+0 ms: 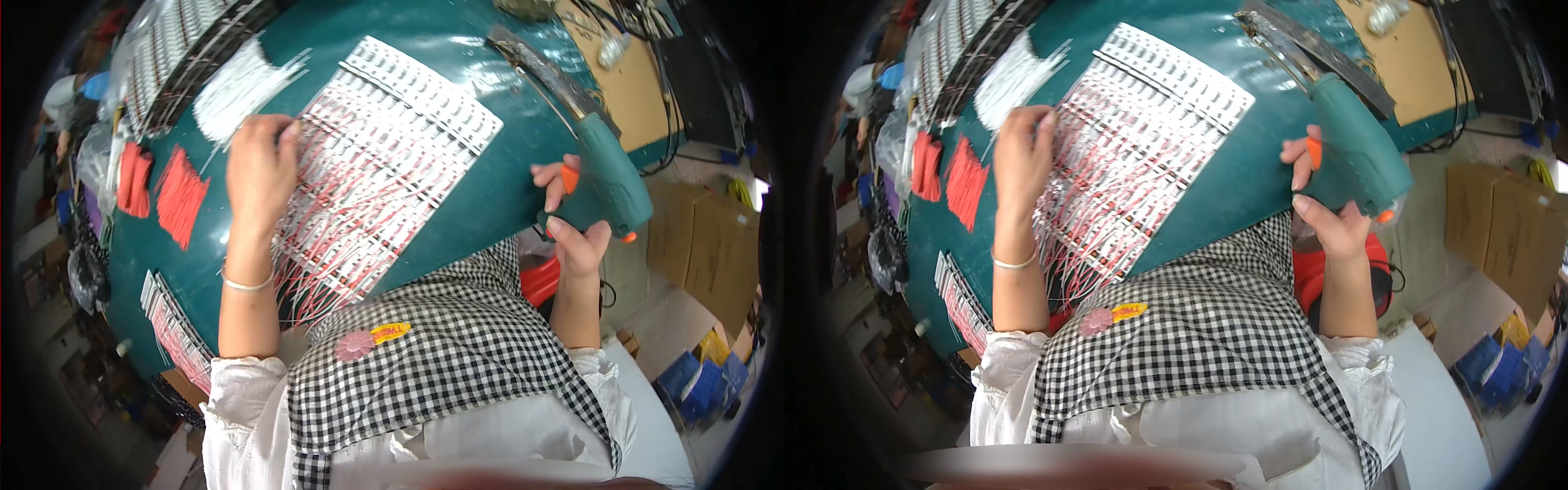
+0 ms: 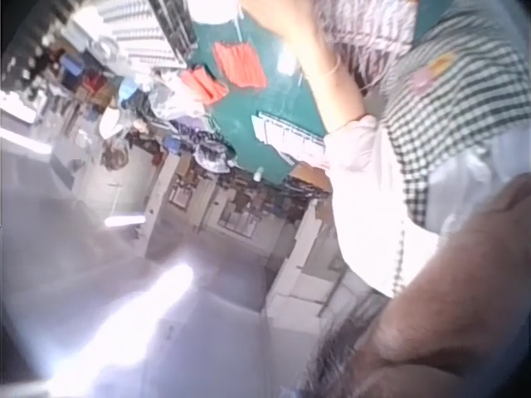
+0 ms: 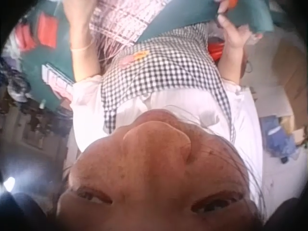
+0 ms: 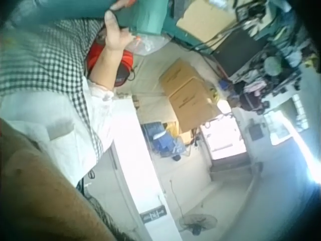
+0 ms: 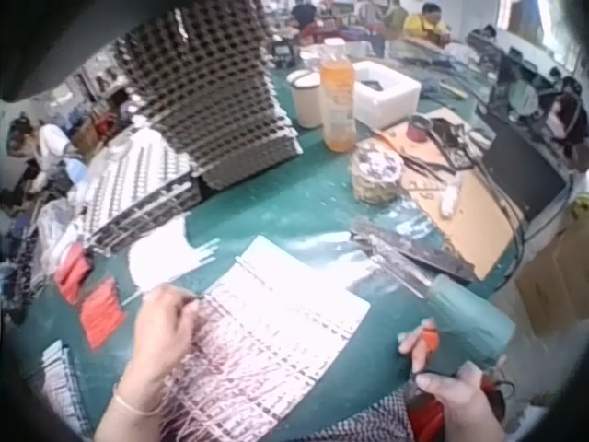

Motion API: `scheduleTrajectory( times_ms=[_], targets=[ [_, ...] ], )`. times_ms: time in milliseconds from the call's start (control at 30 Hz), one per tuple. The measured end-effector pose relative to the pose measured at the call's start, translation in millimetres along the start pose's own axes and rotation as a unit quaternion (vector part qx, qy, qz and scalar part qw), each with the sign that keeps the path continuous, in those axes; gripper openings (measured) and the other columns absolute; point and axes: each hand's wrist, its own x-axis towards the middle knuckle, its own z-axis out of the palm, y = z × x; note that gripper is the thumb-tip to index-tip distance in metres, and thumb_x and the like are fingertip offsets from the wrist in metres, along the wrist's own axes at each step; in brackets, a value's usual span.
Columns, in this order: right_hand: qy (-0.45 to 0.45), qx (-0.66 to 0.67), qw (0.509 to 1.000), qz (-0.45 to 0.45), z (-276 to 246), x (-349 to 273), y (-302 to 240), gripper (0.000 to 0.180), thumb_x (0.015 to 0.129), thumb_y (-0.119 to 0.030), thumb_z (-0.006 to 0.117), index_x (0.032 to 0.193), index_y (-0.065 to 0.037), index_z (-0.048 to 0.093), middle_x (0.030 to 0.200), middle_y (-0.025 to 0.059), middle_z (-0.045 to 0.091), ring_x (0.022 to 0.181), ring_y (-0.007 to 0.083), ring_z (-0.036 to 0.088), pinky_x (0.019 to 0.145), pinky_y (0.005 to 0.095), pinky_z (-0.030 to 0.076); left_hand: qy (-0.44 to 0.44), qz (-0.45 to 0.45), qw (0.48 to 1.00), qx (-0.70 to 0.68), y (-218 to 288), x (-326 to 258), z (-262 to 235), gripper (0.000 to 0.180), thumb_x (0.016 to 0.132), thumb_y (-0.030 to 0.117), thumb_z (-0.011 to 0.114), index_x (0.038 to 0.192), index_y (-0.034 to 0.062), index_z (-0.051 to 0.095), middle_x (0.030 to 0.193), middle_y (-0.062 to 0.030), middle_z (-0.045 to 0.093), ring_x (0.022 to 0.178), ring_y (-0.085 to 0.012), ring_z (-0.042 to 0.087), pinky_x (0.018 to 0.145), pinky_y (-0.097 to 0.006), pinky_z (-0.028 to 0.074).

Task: The person assembles electronic components by gluing red and white wires onto white plastic strips using a glue gun.

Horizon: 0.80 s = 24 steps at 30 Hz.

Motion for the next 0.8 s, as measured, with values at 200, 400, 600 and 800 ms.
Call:
scheduleTrajectory(
  times_ms=[200, 400, 600, 800],
  targets=[
    [-0.061, 0.02, 0.998, -0.005, 14.4, 43.2, 17.2, 0.055, 0.073, 0.003, 0.064, 0.125, 0.006, 0.049, 0.113, 0.013, 0.057, 0.09, 0.0173, 0.057, 0.083, 0.0321, 0.045, -0.039, -0.071, 0.997, 0.01, 8.1, 2.7, 5.6, 0.029, 0.085, 0.031, 0.066, 0.085, 0.0021, 0.068, 0.097, -0.0157, 0.061, 0.096, -0.0341, 0.057, 0.083, -0.043, 0.047],
    [-0.047, 0.009, 0.999, 0.026, 25.5, 50.3, 21.9, 0.057, 0.071, -0.001, 0.066, 0.125, 0.006, 0.049, 0.11, 0.0148, 0.058, 0.089, 0.0176, 0.057, 0.088, 0.0346, 0.044, -0.061, -0.07, 0.995, 0.033, 12.2, 4.4, 6.9, 0.039, 0.085, 0.036, 0.066, 0.085, -0.0025, 0.066, 0.103, -0.018, 0.059, 0.1, -0.0353, 0.055, 0.088, -0.042, 0.046],
    [-0.043, 0.067, 0.995, 0.052, 30.2, 62.7, 18.6, 0.061, 0.067, -0.001, 0.063, 0.125, 0.009, 0.047, 0.104, 0.0167, 0.058, 0.091, 0.0199, 0.056, 0.089, 0.0352, 0.043, -0.158, -0.137, 0.976, -0.061, 5.0, 8.9, -16.1, 0.046, 0.087, 0.041, 0.063, 0.098, -0.0034, 0.065, 0.107, -0.0211, 0.06, 0.102, -0.0358, 0.058, 0.088, -0.044, 0.047],
    [-0.005, 0.105, 0.994, -0.013, 35.8, 63.3, 23.8, 0.064, 0.067, -0.005, 0.063, 0.127, 0.008, 0.044, 0.087, 0.0121, 0.057, 0.095, 0.0265, 0.054, 0.103, 0.0522, 0.037, -0.243, -0.087, 0.909, -0.328, -27.6, -14.5, -54.3, 0.037, 0.085, 0.02, 0.07, 0.11, -0.0034, 0.059, 0.094, -0.0163, 0.069, 0.087, -0.0253, 0.065, 0.08, -0.036, 0.049]
  ],
)
